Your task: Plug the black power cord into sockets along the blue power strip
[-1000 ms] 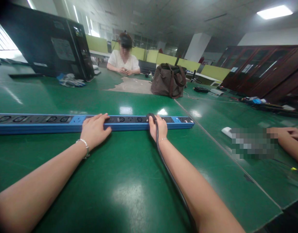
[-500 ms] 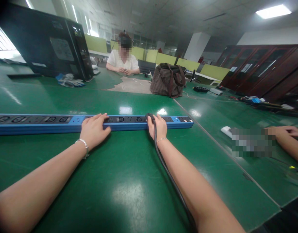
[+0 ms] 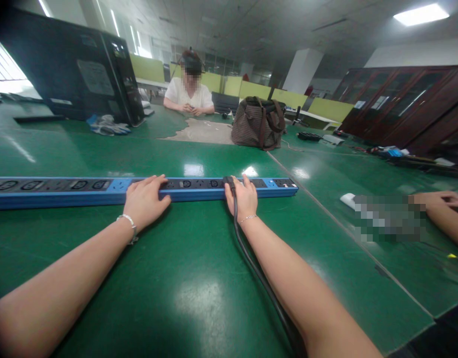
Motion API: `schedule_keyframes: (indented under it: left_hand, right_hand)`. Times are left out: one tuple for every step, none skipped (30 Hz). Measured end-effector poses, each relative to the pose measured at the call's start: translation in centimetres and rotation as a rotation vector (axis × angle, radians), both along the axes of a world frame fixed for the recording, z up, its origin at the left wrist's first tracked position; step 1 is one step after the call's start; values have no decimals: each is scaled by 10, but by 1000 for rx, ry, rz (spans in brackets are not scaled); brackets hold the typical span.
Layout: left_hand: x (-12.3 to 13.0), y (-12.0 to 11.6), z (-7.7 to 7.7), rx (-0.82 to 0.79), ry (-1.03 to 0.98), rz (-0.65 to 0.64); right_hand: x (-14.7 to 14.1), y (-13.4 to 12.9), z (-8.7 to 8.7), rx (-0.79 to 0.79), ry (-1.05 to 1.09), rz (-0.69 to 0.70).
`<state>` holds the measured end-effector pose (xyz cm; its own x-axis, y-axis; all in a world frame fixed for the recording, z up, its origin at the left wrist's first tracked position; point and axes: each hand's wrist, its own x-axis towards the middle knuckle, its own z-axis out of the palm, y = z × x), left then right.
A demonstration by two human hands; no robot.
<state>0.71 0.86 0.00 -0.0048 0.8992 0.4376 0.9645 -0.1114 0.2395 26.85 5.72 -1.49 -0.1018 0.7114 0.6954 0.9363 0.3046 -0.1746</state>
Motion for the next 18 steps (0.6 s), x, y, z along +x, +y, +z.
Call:
schedule_keyframes:
  left_hand:
    - [0,0,0,-1,6,-1]
    - [0,0,0,-1,11,-1]
    - [1,0,1,1,12,1]
    - [1,0,1,2,12,2]
    - [1,0,1,2,10,3]
    - [1,0,1,1,7,4]
    - [1,0,1,0,5,5]
    - [1,0,1,-2,4,6]
    - [1,0,1,-4,4,4]
    - [1,0,1,-5,4,3]
    - [1,0,1,-5,6,2]
    - [1,0,1,-3,7,0]
    - [1,0,1,-1,9,-2]
    - [1,0,1,1,11,-2]
    - [1,0,2,0,13,0]
    - [1,0,2,-1,14,2]
    - [1,0,2,-2,14,4]
    - [1,0,2,-4,14,6]
  right_hand:
    - [0,-1,1,0,2,-1]
    - [-1,-1,3,-2,5,-3]
    - [-2,-1,5,-7,6,-6]
    - [-2,-2,8,-16,4,-9]
    - [-3,-2,11,-30,-2,-12]
    - [-4,-3,13,-47,-10,-14]
    - [-4,-4,16,-64,-18,-15]
    - [-5,-5,17,-74,-26,-15]
    - [-5,-6,18,-77,-34,-11]
    - [-5,-6,18,-72,-41,-5]
    - [-5,-7,17,-62,-48,3]
    - [-4,-7,16,-53,-51,11]
    - [-4,-7,15,-50,-51,20]
    - [-4,-7,14,-54,-48,26]
    - [-5,-7,13,-60,-39,22]
    - [-5,-6,12,-65,-25,10]
    - [-6,-6,12,-67,-9,-7]
    - [-7,-6,11,-65,5,-25]
